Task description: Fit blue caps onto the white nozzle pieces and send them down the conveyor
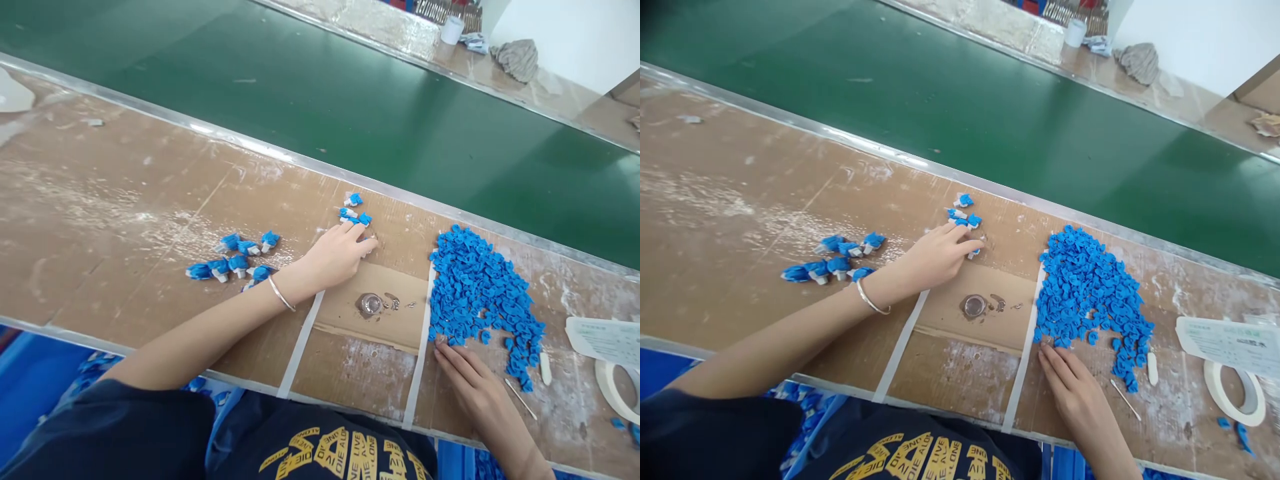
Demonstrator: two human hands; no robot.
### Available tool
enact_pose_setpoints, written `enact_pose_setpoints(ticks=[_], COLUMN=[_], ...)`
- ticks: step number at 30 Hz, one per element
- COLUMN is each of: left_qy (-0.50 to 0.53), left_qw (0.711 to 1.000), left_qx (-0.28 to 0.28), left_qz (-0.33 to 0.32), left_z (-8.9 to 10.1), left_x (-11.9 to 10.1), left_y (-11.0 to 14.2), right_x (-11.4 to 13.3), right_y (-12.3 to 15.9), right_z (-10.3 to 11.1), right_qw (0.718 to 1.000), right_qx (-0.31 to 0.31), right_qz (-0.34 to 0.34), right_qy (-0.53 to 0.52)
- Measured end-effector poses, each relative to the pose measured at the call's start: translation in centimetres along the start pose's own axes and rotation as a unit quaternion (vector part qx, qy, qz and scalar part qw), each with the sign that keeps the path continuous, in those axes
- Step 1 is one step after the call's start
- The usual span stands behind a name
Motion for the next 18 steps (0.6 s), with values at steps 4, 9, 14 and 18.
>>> enact_pose_setpoints(ticks=[4,9,14,18], left_qy=[0.032,0.065,0.258,0.491], left_qw=[0.997,0.994,0.954,0.836], left_qx=[0.004,0.019,-0.068,-0.111], left_qz=[0.065,0.089,0.136,0.218], left_z=[-0.1,-0.5,1.0,2.0], left_x=[-0.7,-0.9,-0.3,-0.8], left_y=[-0.3,-0.5,2.1,6.1], right_x=[0.1,-0.2,0.2,2.0], right_y=[0.2,0.3,-1.9,-7.1], right_z=[0.1,0.7,1.6,1.8], right_qw=[1.000,1.000,0.996,0.987], right_qx=[0.016,0.020,-0.043,-0.110], right_qz=[0.002,0.012,-0.036,-0.066], right_qy=[0.001,-0.006,-0.066,-0.100])
Point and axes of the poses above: each hand's wrist, its own y-axis away from the middle knuckle, its own z-axis out of the back of the hand, x = y × z, the point moved 3 cm from there along -y, towards the middle knuckle, and after that the axes turned 4 degrees about -x, right-handed, at the moved point
